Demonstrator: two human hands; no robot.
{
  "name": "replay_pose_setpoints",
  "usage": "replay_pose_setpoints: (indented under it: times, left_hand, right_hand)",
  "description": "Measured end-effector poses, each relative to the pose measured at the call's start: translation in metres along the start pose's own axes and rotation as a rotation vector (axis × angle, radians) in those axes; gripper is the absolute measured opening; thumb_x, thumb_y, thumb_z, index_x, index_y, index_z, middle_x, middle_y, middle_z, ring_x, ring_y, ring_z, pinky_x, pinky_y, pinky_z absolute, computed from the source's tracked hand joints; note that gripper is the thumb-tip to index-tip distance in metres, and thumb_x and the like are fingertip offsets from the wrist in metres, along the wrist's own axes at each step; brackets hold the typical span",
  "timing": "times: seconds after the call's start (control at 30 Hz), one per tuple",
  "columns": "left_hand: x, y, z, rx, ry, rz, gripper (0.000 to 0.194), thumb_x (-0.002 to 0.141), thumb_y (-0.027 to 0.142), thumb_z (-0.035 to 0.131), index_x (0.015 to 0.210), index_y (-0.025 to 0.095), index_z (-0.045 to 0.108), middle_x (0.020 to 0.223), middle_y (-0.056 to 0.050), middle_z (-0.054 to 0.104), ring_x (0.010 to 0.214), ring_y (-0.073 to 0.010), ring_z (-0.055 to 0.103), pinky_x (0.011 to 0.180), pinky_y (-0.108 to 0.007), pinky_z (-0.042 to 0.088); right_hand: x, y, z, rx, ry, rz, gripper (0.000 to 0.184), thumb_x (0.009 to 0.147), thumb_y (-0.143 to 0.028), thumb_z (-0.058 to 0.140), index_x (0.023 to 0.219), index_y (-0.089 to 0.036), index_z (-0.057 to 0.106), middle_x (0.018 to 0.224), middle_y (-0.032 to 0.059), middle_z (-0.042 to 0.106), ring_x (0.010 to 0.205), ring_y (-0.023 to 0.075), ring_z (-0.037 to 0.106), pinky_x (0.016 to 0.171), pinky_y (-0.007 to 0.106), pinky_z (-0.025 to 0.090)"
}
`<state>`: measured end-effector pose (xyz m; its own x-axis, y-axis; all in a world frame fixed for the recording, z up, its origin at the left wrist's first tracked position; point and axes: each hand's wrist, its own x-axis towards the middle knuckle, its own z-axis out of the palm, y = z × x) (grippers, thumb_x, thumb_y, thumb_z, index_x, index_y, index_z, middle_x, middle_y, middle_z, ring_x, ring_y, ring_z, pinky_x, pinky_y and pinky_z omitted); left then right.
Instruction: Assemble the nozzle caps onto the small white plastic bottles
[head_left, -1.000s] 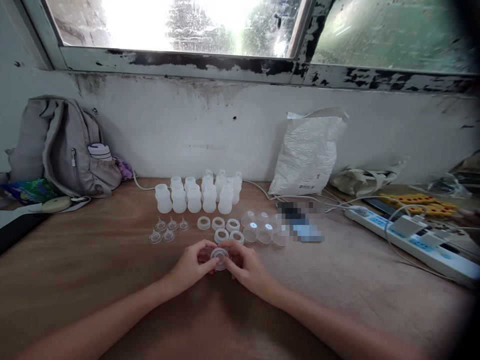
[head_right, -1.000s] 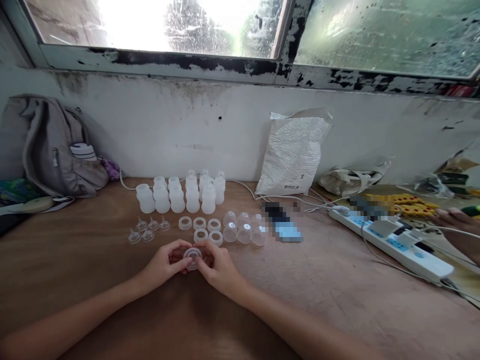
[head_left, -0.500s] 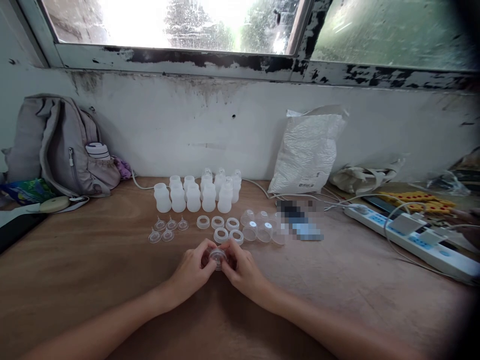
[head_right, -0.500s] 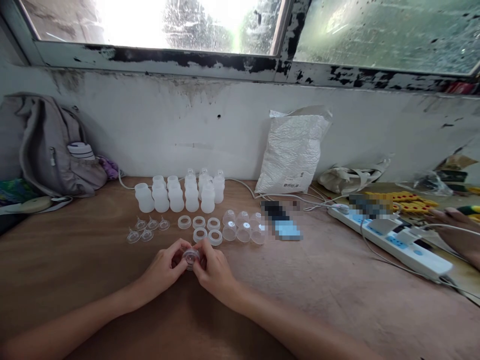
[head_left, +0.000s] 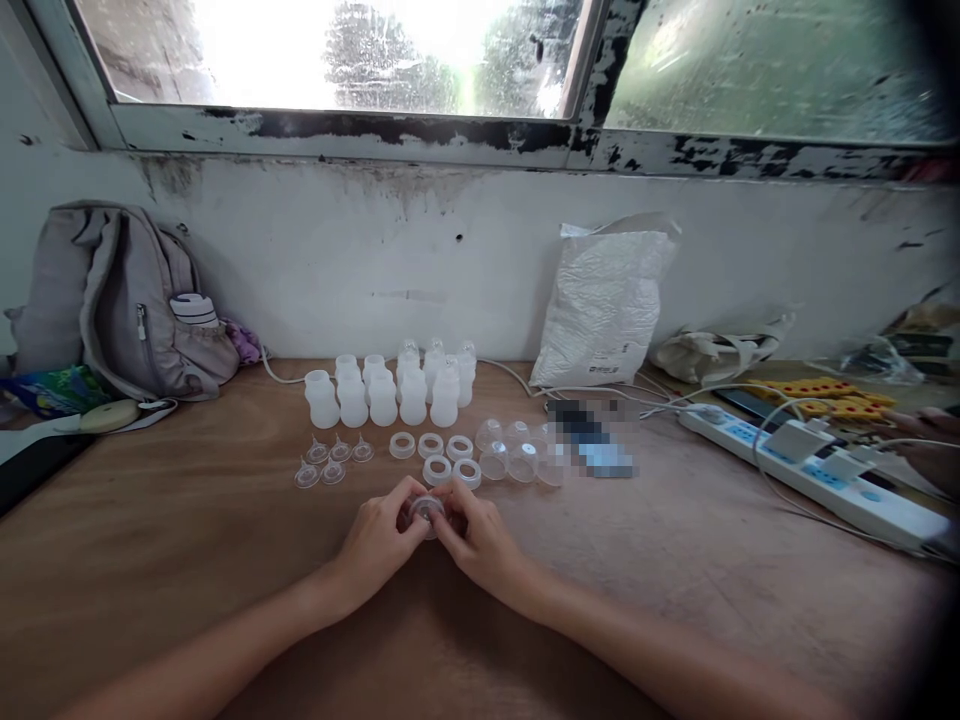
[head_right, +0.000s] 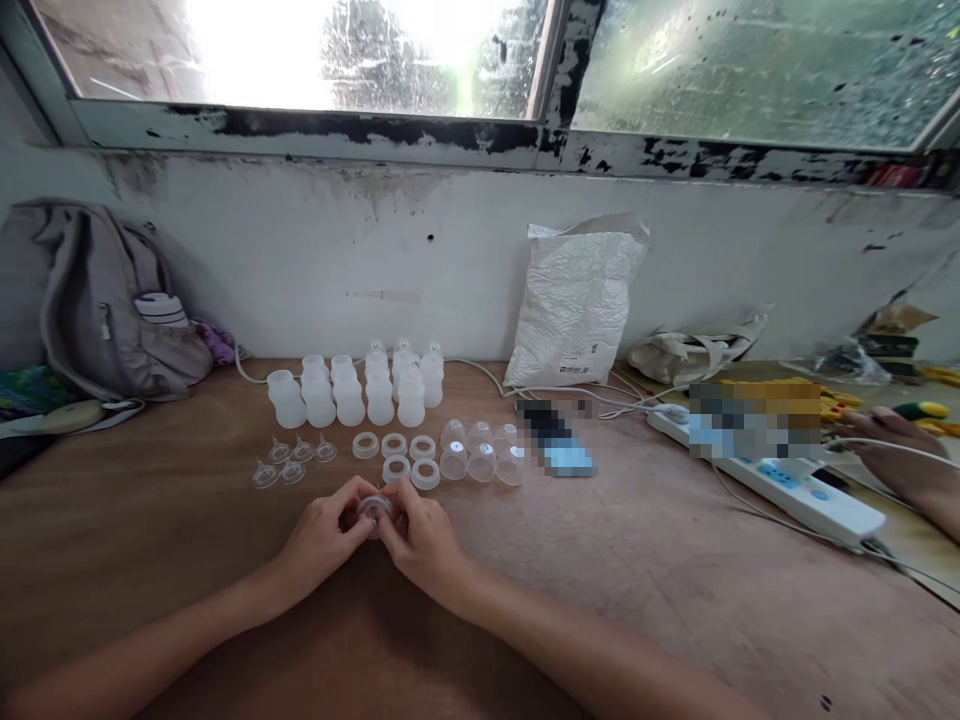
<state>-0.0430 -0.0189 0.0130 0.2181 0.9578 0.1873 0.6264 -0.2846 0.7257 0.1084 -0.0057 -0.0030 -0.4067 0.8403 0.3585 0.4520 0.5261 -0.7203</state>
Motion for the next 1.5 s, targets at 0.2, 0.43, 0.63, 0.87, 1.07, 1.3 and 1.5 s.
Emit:
replay_pose_setpoints:
  times: [0.2, 0.43, 0.63, 0.87, 1.07, 1.3, 1.5]
  left_hand:
    - [-0.0025, 0.0003, 0.0011, -0.007, 0.018, 0.004, 0.012, 0.072, 0.022, 0.046, 0.079, 0.02, 0.056, 0.059, 0.004, 0.055, 0.053, -0.0103, 0.048, 0.052, -0.02, 0.033]
    - [-0.0028, -0.0026, 0.0019, -0.054, -0.003, -0.031, 0.012, 0.072, 0.024, 0.048, 0.079, 0.019, 0.056, 0.063, 0.002, 0.061, 0.054, -0.0113, 0.053, 0.054, -0.02, 0.037]
    - [-0.0021, -0.004, 0.0013, -0.091, 0.007, -0.073, 0.01, 0.071, 0.025, 0.05, 0.075, 0.017, 0.054, 0.061, 0.002, 0.061, 0.054, -0.0118, 0.054, 0.053, -0.02, 0.038]
    - [-0.0011, -0.0045, -0.0005, -0.181, 0.03, -0.046, 0.008, 0.074, 0.024, 0.048, 0.078, 0.017, 0.05, 0.061, 0.002, 0.059, 0.053, -0.0108, 0.052, 0.05, -0.02, 0.037]
    - [-0.0035, -0.0035, 0.0008, -0.13, 0.044, -0.017, 0.007, 0.075, 0.025, 0.047, 0.074, 0.019, 0.048, 0.055, 0.004, 0.056, 0.049, -0.0099, 0.05, 0.048, -0.019, 0.035]
    - [-0.0048, -0.0052, 0.0031, -0.033, 0.048, 0.0, 0.005, 0.072, 0.023, 0.048, 0.071, 0.02, 0.046, 0.053, 0.006, 0.055, 0.047, -0.0095, 0.048, 0.049, -0.02, 0.033]
    - [-0.0059, -0.0036, 0.0024, -0.109, 0.017, 0.027, 0.007, 0.074, 0.024, 0.047, 0.078, 0.019, 0.047, 0.055, 0.004, 0.054, 0.047, -0.0094, 0.048, 0.048, -0.019, 0.035]
  right_hand:
    - [0.0004, -0.0001, -0.0006, 0.029, 0.016, 0.039, 0.005, 0.078, -0.022, 0.046, 0.082, -0.019, 0.048, 0.059, -0.0019, 0.054, 0.049, 0.0094, 0.045, 0.048, 0.02, 0.033]
    - [0.0015, 0.0001, -0.0001, 0.06, 0.026, 0.063, 0.001, 0.075, -0.019, 0.046, 0.075, -0.019, 0.046, 0.055, -0.0037, 0.049, 0.048, 0.0089, 0.042, 0.047, 0.019, 0.032]
    - [0.0023, 0.0044, 0.0027, 0.016, 0.011, 0.026, 0.005, 0.076, -0.017, 0.044, 0.079, -0.018, 0.047, 0.059, -0.0028, 0.05, 0.05, 0.0092, 0.044, 0.049, 0.019, 0.032]
    - [-0.0018, -0.0021, -0.0039, 0.005, -0.011, -0.058, 0.019, 0.074, -0.013, 0.044, 0.092, -0.019, 0.048, 0.061, -0.0033, 0.049, 0.051, 0.0086, 0.043, 0.051, 0.019, 0.034]
    - [-0.0023, 0.0004, -0.0018, -0.011, -0.007, -0.041, 0.021, 0.07, -0.01, 0.043, 0.088, -0.02, 0.047, 0.061, -0.0034, 0.049, 0.052, 0.0093, 0.043, 0.051, 0.019, 0.033]
    - [-0.0021, 0.0008, -0.001, 0.006, -0.028, -0.03, 0.02, 0.067, -0.008, 0.042, 0.082, -0.02, 0.045, 0.062, -0.0032, 0.05, 0.052, 0.0096, 0.044, 0.05, 0.019, 0.032]
    - [-0.0011, -0.0045, -0.0047, 0.048, -0.008, -0.022, 0.016, 0.069, -0.008, 0.041, 0.08, -0.02, 0.046, 0.057, -0.0046, 0.045, 0.049, 0.0088, 0.041, 0.049, 0.019, 0.031]
